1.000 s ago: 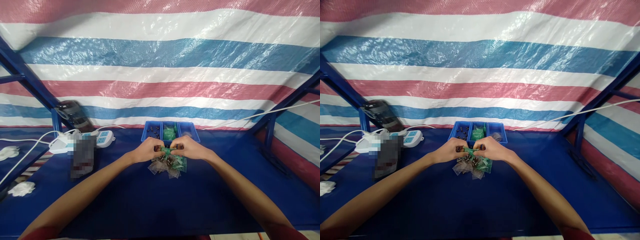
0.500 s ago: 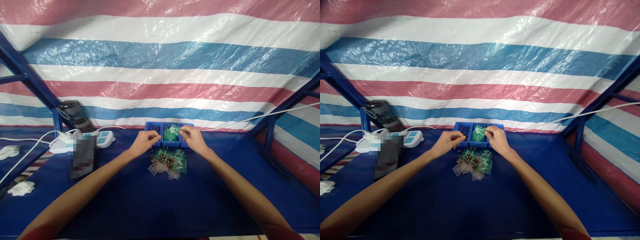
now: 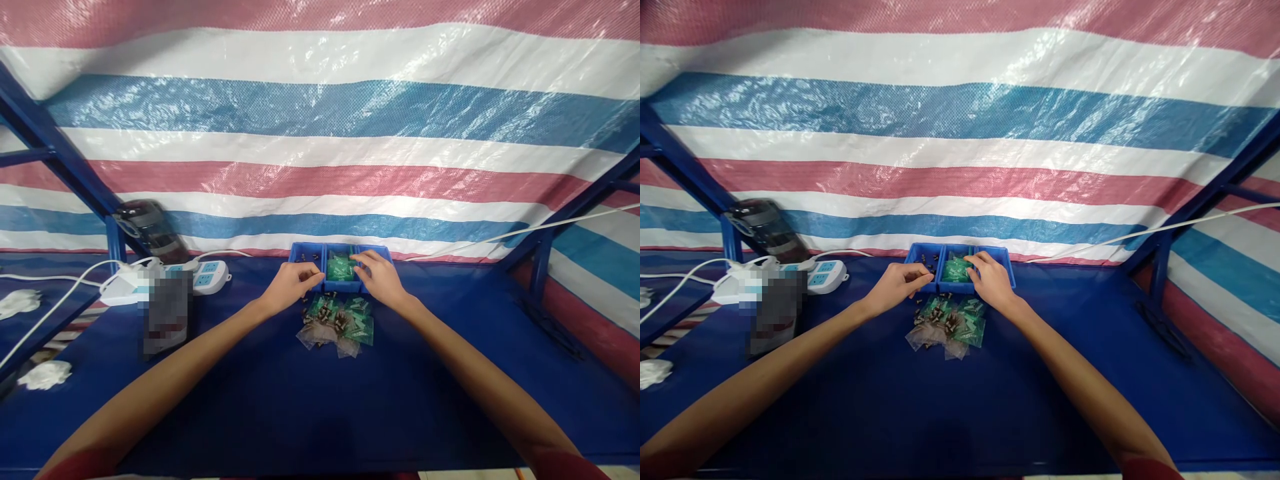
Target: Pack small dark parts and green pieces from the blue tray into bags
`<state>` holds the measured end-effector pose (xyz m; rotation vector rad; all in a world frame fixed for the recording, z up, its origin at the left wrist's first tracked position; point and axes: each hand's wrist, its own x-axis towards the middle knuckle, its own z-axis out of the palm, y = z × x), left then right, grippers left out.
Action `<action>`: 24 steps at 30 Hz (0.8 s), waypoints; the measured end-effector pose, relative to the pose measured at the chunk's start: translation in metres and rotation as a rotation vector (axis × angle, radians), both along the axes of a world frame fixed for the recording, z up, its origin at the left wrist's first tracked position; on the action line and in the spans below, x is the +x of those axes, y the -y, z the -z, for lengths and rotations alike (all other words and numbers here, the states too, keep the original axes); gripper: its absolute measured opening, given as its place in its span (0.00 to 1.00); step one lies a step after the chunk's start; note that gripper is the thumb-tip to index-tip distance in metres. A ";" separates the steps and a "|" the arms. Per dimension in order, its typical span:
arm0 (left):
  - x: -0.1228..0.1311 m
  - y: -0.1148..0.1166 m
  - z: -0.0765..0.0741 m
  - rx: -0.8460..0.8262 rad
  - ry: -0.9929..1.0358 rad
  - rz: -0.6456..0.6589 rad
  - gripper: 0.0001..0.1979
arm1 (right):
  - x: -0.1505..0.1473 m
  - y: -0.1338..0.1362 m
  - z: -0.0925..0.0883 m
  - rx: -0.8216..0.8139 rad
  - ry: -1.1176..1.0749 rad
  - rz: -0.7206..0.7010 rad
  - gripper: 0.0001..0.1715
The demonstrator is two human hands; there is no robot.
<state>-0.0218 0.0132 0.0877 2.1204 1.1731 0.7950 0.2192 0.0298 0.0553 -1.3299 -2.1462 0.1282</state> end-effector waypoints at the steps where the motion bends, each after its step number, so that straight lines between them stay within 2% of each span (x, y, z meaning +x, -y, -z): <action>1: 0.000 0.000 0.000 0.002 -0.002 0.001 0.18 | 0.000 0.000 0.001 0.026 0.012 -0.017 0.19; 4: 0.000 0.000 0.000 0.010 -0.004 0.003 0.18 | -0.003 0.000 0.005 0.061 0.057 -0.111 0.21; 8: -0.001 0.000 0.000 0.014 -0.001 -0.001 0.18 | -0.007 0.000 0.012 0.017 0.123 -0.219 0.22; 14: -0.001 0.000 -0.004 0.036 -0.058 0.008 0.18 | -0.009 0.004 0.012 0.026 0.191 -0.228 0.23; 16: -0.003 0.000 -0.006 0.058 -0.159 0.049 0.16 | -0.009 0.008 0.006 0.070 0.178 -0.216 0.21; 19: -0.007 0.001 -0.006 0.110 -0.418 0.098 0.09 | -0.009 0.016 -0.007 0.118 0.097 -0.177 0.17; 22: -0.010 0.006 -0.001 0.146 -0.702 0.091 0.04 | -0.011 0.023 -0.015 0.059 0.063 -0.233 0.15; 24: -0.009 0.009 0.004 0.166 -0.854 0.096 0.03 | -0.013 0.026 -0.016 0.009 0.081 -0.281 0.14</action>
